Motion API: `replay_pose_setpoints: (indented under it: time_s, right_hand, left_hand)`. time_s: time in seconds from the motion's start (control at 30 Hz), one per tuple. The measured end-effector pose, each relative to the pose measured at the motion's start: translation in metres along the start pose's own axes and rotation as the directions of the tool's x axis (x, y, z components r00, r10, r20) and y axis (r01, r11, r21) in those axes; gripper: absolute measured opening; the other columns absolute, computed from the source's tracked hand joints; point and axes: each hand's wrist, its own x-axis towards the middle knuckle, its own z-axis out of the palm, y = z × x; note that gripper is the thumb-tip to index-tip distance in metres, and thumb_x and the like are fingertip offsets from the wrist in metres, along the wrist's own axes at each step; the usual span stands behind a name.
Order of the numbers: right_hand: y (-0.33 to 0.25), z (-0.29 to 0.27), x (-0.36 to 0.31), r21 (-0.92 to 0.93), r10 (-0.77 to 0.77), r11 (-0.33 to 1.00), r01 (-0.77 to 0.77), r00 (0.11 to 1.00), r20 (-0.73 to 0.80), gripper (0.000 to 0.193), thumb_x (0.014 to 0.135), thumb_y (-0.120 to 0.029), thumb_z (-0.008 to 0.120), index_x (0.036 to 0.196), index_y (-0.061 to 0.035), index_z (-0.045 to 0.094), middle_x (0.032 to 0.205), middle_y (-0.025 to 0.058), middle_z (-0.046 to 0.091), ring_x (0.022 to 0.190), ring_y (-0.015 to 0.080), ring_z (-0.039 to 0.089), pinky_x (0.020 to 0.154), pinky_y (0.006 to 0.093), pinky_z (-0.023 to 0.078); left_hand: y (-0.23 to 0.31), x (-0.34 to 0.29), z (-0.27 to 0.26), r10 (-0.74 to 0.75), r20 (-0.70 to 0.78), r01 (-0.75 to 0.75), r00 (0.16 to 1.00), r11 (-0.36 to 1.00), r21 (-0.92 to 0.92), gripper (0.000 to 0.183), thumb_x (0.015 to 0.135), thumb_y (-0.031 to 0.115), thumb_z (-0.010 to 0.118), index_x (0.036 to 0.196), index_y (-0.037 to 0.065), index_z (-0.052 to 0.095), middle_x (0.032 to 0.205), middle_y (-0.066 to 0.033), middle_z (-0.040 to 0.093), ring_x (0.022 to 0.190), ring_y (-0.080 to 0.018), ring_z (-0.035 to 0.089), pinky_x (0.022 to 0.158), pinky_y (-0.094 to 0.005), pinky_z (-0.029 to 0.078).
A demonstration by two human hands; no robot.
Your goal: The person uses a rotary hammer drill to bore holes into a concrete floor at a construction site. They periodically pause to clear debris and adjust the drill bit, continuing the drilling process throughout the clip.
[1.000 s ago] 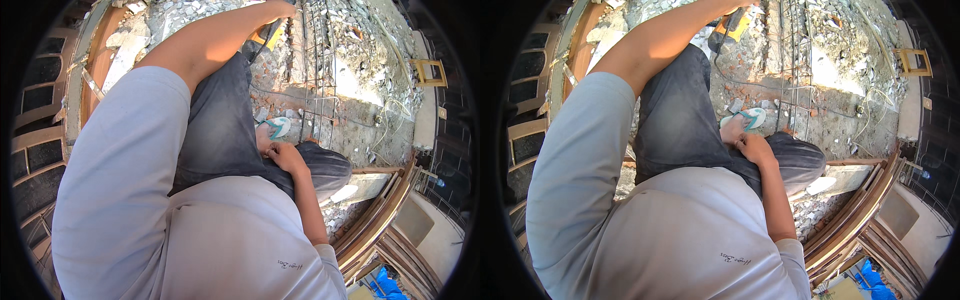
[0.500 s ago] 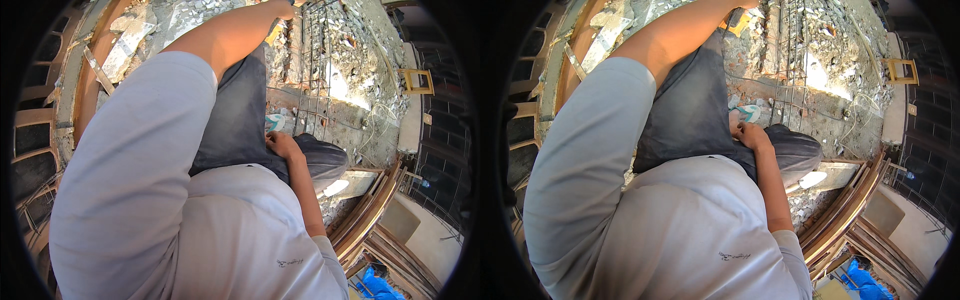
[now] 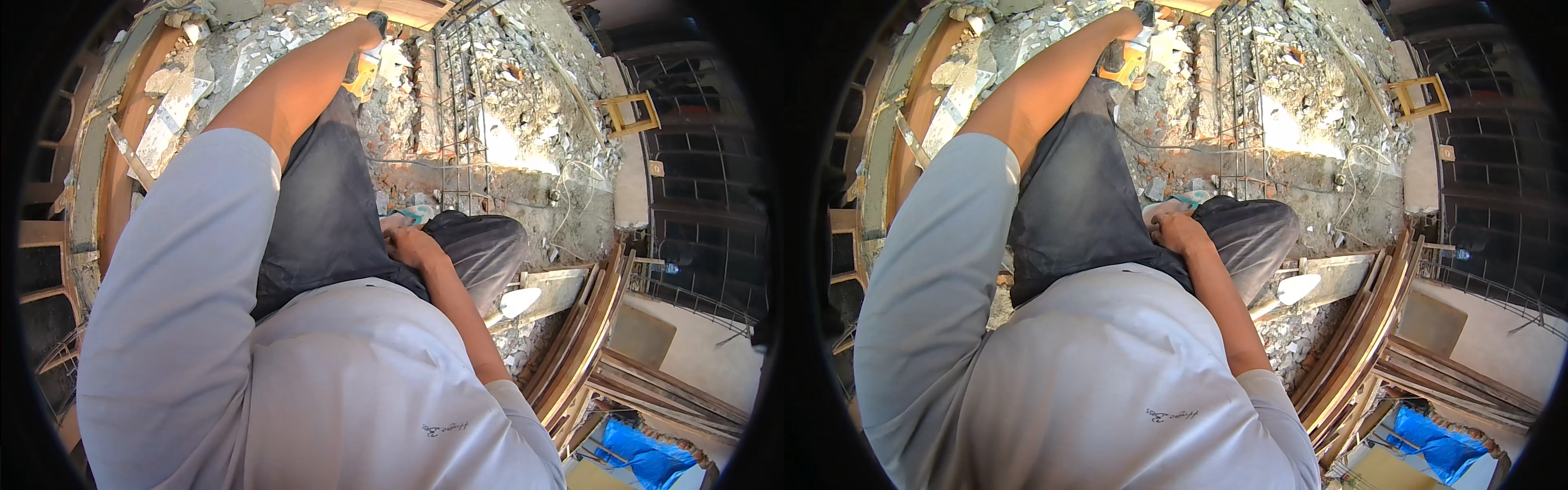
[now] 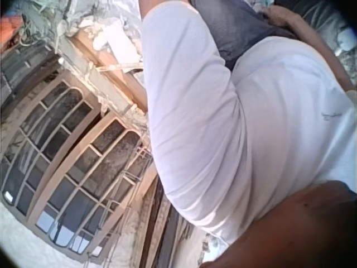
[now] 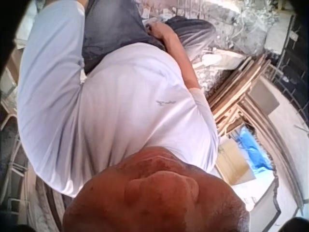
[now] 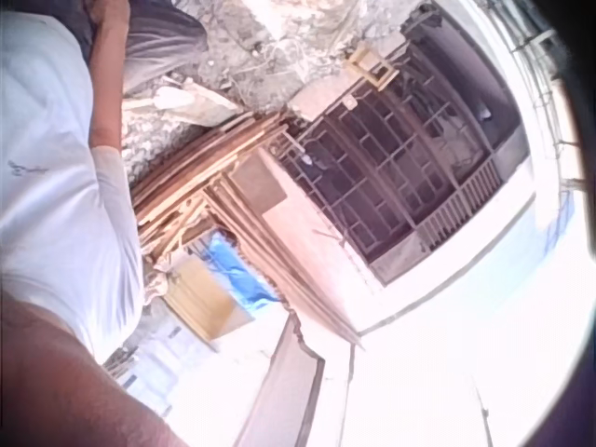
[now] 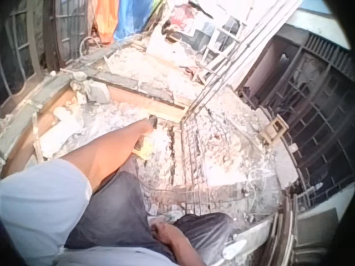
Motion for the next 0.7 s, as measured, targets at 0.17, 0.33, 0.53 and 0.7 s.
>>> replay_pose_setpoints:
  time_s: [0.17,0.33,0.53,0.7]
  right_hand:
    - [0.011,0.007,0.009,-0.086,-0.009,0.996,0.013,0.999,0.04,0.041,0.102,-0.034,0.065,0.132,-0.0089,0.077,0.122,0.0223,0.081,0.116,0.043,0.076,0.105,0.0507,0.057]
    - [0.009,0.004,0.008,-0.089,0.039,0.996,-0.031,0.995,0.087,0.043,0.101,-0.039,0.067,0.128,-0.0076,0.079,0.131,0.0239,0.078,0.124,0.0428,0.073,0.111,0.0503,0.054]
    - [0.025,0.012,0.026,0.005,0.084,0.996,-0.085,0.987,0.135,0.047,0.098,-0.039,0.072,0.133,-0.0083,0.08,0.132,0.0232,0.078,0.125,0.0417,0.073,0.11,0.0488,0.055]
    - [0.041,0.018,0.039,0.055,0.104,0.992,-0.11,0.99,0.097,0.056,0.105,-0.057,0.056,0.134,-0.0162,0.083,0.14,0.0222,0.076,0.132,0.0473,0.069,0.119,0.0663,0.043]
  left_hand:
    - [-0.014,-0.025,0.003,0.072,0.053,-0.07,0.996,0.997,-0.039,0.027,0.082,-0.001,0.08,0.106,0.005,0.089,0.108,-0.019,0.084,0.096,-0.0391,0.081,0.078,-0.0526,0.062]
    - [-0.019,-0.04,-0.002,0.061,0.088,-0.056,0.994,0.997,-0.051,0.023,0.094,0.011,0.075,0.111,0.002,0.087,0.118,-0.023,0.083,0.107,-0.0397,0.082,0.089,-0.0491,0.065]
    - [-0.007,-0.047,-0.002,-0.052,-0.031,0.048,0.998,0.991,-0.125,0.025,0.091,0.009,0.08,0.114,0.002,0.087,0.12,-0.021,0.083,0.109,-0.0408,0.081,0.091,-0.0507,0.066]
    - [0.0,-0.049,-0.002,0.024,-0.046,-0.027,0.999,0.997,-0.069,0.031,0.091,0.022,0.088,0.114,0.001,0.087,0.121,-0.0215,0.083,0.111,-0.0404,0.081,0.093,-0.0502,0.066]
